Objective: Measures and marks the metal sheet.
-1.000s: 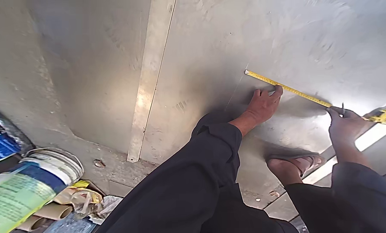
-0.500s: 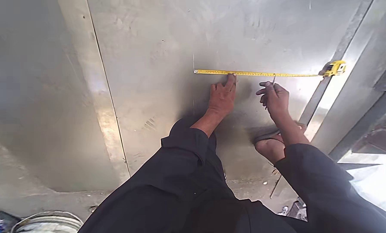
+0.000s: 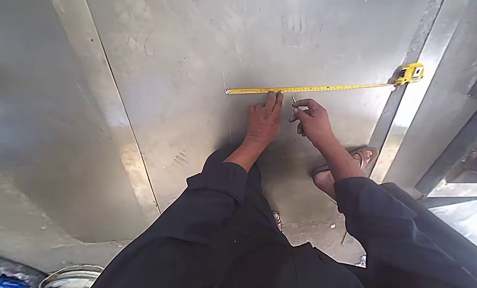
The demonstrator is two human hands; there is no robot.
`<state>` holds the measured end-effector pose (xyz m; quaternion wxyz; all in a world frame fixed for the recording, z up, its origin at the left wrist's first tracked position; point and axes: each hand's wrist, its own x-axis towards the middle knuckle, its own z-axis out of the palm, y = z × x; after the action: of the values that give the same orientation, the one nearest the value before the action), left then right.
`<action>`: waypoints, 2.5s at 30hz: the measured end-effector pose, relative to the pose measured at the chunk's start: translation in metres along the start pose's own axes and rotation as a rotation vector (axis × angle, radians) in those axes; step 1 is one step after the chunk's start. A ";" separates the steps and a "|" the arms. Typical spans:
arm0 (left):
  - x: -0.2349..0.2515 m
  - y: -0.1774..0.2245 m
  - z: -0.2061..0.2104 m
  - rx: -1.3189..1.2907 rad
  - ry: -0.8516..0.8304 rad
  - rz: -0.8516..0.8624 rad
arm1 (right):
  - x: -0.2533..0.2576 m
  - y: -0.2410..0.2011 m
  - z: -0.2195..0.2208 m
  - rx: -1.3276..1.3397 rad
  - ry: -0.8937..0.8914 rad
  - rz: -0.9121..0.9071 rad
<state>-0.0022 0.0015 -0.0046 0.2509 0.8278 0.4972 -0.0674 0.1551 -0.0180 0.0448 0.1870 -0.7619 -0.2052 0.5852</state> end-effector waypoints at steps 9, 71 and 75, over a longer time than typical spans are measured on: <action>0.004 0.002 0.005 -0.035 0.008 -0.020 | 0.014 0.023 -0.018 0.646 -0.225 -0.013; 0.003 0.003 0.006 -0.031 -0.013 -0.038 | 0.035 0.047 0.012 -0.044 0.364 -0.618; 0.007 0.004 0.003 -0.017 -0.031 -0.042 | 0.040 0.049 0.009 -0.056 0.369 -0.651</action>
<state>0.0052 0.0042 -0.0086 0.2640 0.8140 0.5110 -0.0813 0.1598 -0.0371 -0.0159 0.3760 -0.7544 -0.4153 0.3421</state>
